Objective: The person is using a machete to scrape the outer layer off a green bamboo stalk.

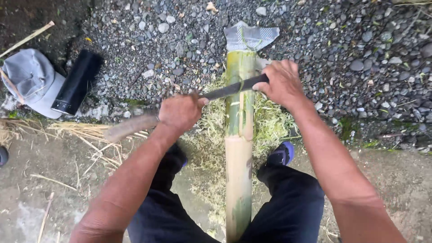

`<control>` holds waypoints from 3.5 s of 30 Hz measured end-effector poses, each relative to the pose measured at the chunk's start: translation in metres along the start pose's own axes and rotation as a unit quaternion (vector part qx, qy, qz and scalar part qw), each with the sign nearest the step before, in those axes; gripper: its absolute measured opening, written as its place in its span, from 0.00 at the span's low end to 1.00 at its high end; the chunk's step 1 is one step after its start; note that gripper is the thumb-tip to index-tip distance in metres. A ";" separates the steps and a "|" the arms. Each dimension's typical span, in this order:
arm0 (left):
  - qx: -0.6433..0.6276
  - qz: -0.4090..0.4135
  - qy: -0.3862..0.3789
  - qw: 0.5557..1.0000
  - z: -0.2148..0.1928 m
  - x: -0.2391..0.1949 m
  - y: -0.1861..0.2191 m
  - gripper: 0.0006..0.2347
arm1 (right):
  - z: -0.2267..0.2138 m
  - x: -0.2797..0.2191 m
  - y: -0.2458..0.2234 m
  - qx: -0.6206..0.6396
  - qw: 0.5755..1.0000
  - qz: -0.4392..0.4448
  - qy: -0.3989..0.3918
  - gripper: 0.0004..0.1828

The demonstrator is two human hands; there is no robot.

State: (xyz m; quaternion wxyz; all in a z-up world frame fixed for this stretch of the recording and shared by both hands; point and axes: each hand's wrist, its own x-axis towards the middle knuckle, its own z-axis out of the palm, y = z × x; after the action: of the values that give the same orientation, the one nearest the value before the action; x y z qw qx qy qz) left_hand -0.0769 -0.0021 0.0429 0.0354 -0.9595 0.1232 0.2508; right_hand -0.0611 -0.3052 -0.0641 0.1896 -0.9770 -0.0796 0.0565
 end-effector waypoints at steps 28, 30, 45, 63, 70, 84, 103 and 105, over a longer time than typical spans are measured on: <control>-0.032 -0.003 -0.085 0.996 0.045 -0.079 0.002 0.25 | 0.033 -0.105 -0.040 -0.039 0.999 -0.028 -0.007 0.32; -0.044 0.012 -0.075 0.996 0.055 -0.078 -0.006 0.24 | 0.041 -0.115 -0.039 -0.028 0.999 -0.039 -0.001 0.31; 0.001 -0.009 0.076 0.997 -0.039 0.019 0.018 0.20 | 0.002 0.028 0.019 -0.039 0.991 -0.069 0.109 0.31; 0.000 -0.020 0.012 1.000 -0.002 -0.016 0.020 0.23 | 0.005 -0.013 -0.001 -0.001 1.000 0.008 0.015 0.27; -0.001 -0.012 -0.069 0.998 0.016 -0.026 0.012 0.19 | 0.008 -0.032 -0.012 -0.032 0.999 -0.001 -0.037 0.26; -0.026 0.004 -0.059 0.998 0.035 -0.061 0.029 0.22 | 0.029 -0.074 0.001 -0.043 0.997 -0.058 0.037 0.26; 0.002 0.017 -0.047 0.999 0.043 -0.083 0.019 0.23 | 0.051 -0.111 -0.018 -0.024 0.999 0.013 -0.018 0.33; 0.005 0.007 -0.049 0.999 0.035 -0.067 0.017 0.24 | 0.033 -0.087 -0.022 -0.022 1.000 0.008 -0.008 0.33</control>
State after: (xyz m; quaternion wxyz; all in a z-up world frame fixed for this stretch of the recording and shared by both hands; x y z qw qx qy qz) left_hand -0.1542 0.0007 0.0446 0.0445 -0.9450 0.1294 0.2971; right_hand -0.1545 -0.2882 -0.0794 0.1671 -0.9810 -0.0744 0.0642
